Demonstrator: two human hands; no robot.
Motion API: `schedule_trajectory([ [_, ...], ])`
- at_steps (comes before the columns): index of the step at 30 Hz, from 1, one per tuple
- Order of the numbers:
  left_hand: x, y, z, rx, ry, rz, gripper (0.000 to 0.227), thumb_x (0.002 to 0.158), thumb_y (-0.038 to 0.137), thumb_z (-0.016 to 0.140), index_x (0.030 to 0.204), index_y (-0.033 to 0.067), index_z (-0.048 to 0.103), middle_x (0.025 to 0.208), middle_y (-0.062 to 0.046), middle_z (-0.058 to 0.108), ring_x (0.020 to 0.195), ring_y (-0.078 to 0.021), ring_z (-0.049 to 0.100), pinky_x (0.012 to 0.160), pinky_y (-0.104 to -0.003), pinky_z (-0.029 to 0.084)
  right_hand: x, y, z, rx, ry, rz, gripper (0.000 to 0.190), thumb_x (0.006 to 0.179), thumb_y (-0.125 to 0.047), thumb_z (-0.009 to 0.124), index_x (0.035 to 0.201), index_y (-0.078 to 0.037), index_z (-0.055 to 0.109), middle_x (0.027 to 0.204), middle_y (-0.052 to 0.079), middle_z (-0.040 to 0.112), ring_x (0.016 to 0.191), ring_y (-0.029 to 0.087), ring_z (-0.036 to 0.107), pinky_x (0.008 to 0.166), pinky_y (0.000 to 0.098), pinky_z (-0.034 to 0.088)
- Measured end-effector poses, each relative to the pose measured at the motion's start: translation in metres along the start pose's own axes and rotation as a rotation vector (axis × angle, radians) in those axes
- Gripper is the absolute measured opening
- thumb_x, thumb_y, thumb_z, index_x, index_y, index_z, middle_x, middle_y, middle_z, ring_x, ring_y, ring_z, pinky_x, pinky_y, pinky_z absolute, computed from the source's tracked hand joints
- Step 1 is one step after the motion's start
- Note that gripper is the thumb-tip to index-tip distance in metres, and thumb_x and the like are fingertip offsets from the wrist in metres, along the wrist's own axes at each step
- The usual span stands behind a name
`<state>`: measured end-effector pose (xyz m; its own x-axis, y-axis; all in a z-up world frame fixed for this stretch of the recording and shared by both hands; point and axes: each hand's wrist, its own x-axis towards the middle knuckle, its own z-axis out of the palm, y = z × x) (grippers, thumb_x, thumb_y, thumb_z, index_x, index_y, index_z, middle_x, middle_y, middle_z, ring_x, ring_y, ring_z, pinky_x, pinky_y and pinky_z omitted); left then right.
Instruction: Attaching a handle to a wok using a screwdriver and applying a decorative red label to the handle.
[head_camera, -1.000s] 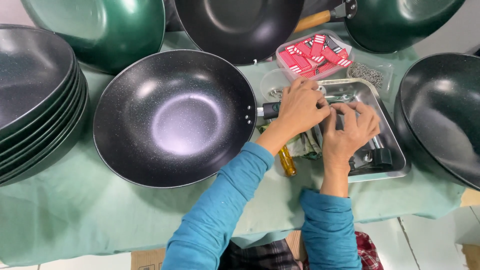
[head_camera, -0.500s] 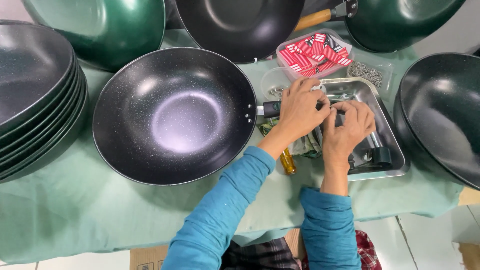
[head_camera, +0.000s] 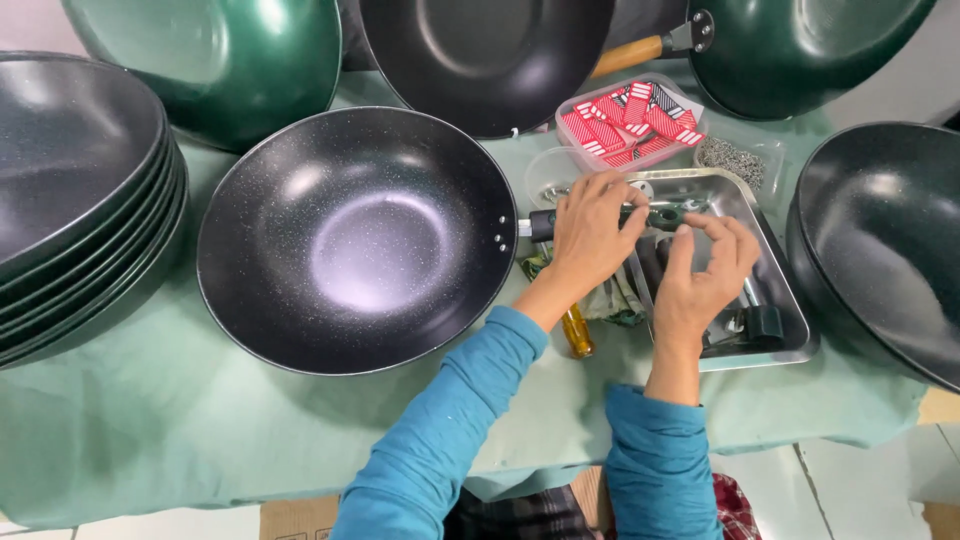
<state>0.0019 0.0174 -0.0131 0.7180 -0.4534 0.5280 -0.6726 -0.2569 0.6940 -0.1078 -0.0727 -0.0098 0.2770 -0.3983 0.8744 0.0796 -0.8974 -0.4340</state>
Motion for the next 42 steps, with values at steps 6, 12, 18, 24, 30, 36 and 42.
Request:
schedule_trajectory([
  [6,-0.033,0.030,-0.078,-0.197,0.124,0.012,0.011,0.104,0.023,0.060,0.113,0.0193,0.066,0.122,-0.005,0.064,0.132,-0.0316,0.058,0.104,-0.049,0.049,-0.002,-0.018,-0.002,0.165,-0.036,-0.015,0.023,0.093,0.012,0.062,0.095,-0.005,0.078,0.097,0.008,0.063,0.091,0.027,0.064,0.090,0.0403,0.051],
  [12,-0.094,0.006,-0.089,-0.348,-0.108,-0.232,0.016,0.099,0.022,0.064,0.112,0.0174,0.071,0.106,-0.004,0.076,0.102,-0.0229,0.072,0.082,-0.036,0.061,-0.041,-0.025,0.017,0.101,-0.378,-0.057,0.029,0.085,0.008,0.063,0.099,-0.008,0.082,0.098,0.010,0.071,0.093,0.031,0.069,0.087,0.0410,0.055],
  [18,-0.126,-0.017,-0.077,-0.317,-0.230,-0.194,0.032,0.098,0.012,0.061,0.129,0.0080,0.065,0.125,-0.017,0.062,0.118,-0.0345,0.065,0.097,-0.044,0.058,-0.063,-0.029,0.013,-0.622,-0.727,-0.369,0.041,0.082,-0.014,0.062,0.121,-0.018,0.076,0.129,0.008,0.068,0.121,0.026,0.062,0.099,0.0414,0.045],
  [24,-0.142,-0.047,-0.052,-0.227,-0.131,-0.004,0.022,0.101,0.010,0.060,0.122,0.0067,0.066,0.122,-0.018,0.054,0.113,-0.0411,0.065,0.097,-0.047,0.057,-0.058,-0.038,0.001,-0.554,-0.989,-0.266,0.056,0.079,-0.016,0.072,0.135,-0.022,0.068,0.143,0.015,0.060,0.126,0.034,0.060,0.096,0.0466,0.050],
  [30,-0.144,-0.045,-0.056,-0.204,-0.089,0.040,0.022,0.101,0.014,0.059,0.122,0.0110,0.065,0.119,-0.014,0.055,0.108,-0.0373,0.066,0.095,-0.044,0.057,-0.081,-0.005,0.007,-0.328,-0.944,-0.201,0.051,0.080,0.001,0.065,0.125,-0.021,0.074,0.115,0.009,0.069,0.113,0.028,0.065,0.094,0.0319,0.053],
  [36,-0.142,-0.014,-0.087,-0.292,-0.129,-0.001,0.021,0.100,0.007,0.057,0.120,0.0093,0.066,0.117,-0.012,0.057,0.107,-0.0363,0.068,0.095,-0.044,0.056,-0.027,-0.057,-0.042,-0.087,-0.961,0.218,0.053,0.081,0.004,0.063,0.126,-0.021,0.077,0.112,0.007,0.076,0.114,0.027,0.070,0.096,0.0394,0.056],
  [42,-0.139,-0.025,-0.073,-0.114,-0.238,-0.098,0.019,0.102,0.016,0.053,0.117,0.0170,0.066,0.131,-0.005,0.058,0.106,-0.0275,0.064,0.067,-0.042,0.054,0.032,-0.111,-0.098,0.002,-0.832,0.577,0.051,0.089,0.005,0.063,0.135,-0.017,0.073,0.116,0.008,0.077,0.088,0.014,0.060,0.082,0.0295,0.049],
])
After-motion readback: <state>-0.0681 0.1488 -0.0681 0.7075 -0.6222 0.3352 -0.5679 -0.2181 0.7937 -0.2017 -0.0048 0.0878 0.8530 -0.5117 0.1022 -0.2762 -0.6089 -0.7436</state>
